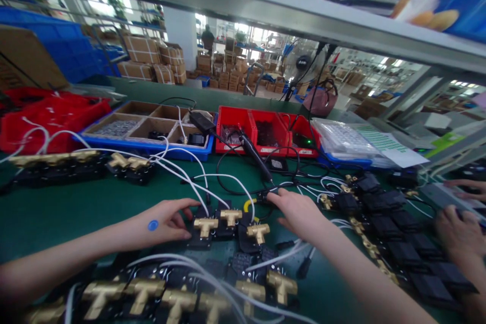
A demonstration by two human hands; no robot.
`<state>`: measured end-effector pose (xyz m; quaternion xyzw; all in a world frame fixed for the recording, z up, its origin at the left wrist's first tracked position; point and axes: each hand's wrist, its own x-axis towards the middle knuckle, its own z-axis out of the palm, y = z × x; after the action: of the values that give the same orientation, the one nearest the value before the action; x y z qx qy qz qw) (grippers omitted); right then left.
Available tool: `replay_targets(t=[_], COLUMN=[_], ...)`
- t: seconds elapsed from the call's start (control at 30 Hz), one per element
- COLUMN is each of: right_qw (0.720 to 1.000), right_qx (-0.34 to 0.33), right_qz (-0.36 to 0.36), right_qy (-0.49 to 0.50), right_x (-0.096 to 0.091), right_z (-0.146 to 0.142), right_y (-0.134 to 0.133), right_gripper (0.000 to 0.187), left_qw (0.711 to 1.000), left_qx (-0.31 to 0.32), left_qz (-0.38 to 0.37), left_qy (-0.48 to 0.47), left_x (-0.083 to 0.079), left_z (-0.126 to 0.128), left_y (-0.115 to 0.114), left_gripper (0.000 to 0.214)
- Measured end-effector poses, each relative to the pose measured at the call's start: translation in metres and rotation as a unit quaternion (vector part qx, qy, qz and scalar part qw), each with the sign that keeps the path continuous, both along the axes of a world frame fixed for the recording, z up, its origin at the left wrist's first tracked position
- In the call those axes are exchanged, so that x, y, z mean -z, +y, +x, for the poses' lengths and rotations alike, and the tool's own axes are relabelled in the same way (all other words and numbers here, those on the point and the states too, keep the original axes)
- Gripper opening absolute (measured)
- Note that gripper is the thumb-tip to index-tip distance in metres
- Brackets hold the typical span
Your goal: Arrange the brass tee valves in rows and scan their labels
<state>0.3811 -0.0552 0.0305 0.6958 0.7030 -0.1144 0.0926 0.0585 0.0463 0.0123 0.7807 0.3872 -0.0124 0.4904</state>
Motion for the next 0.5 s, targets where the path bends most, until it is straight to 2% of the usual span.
replay_targets(t=[0.07,0.17,0.33,0.5], right_qw=[1.000,0.999,0.996,0.992], right_qx=[-0.018,-0.039,-0.030,-0.015], right_qz=[-0.005,0.001,0.036,0.060], right_qy=[-0.020,-0.035,-0.079,-0.109], right_x=[0.008,0.017,0.028,0.032], right_z=[0.002,0.004,0.010,0.017], right_y=[0.010,0.028,0.060,0.089], right_gripper=[0.039,0.009,0.014,0.024], left_qw=[1.000,1.000,1.000,1.000], left_qx=[0.003,0.005,0.002,0.000], left_qz=[0.020,0.030,-0.007,-0.012], left_qy=[-0.005,-0.002,-0.017,-0.025], left_x=[0.003,0.004,0.001,0.003], left_z=[0.003,0.006,0.008,0.007], left_y=[0.001,0.002,-0.001,-0.004], left_gripper=[0.072,0.068,0.064,0.061])
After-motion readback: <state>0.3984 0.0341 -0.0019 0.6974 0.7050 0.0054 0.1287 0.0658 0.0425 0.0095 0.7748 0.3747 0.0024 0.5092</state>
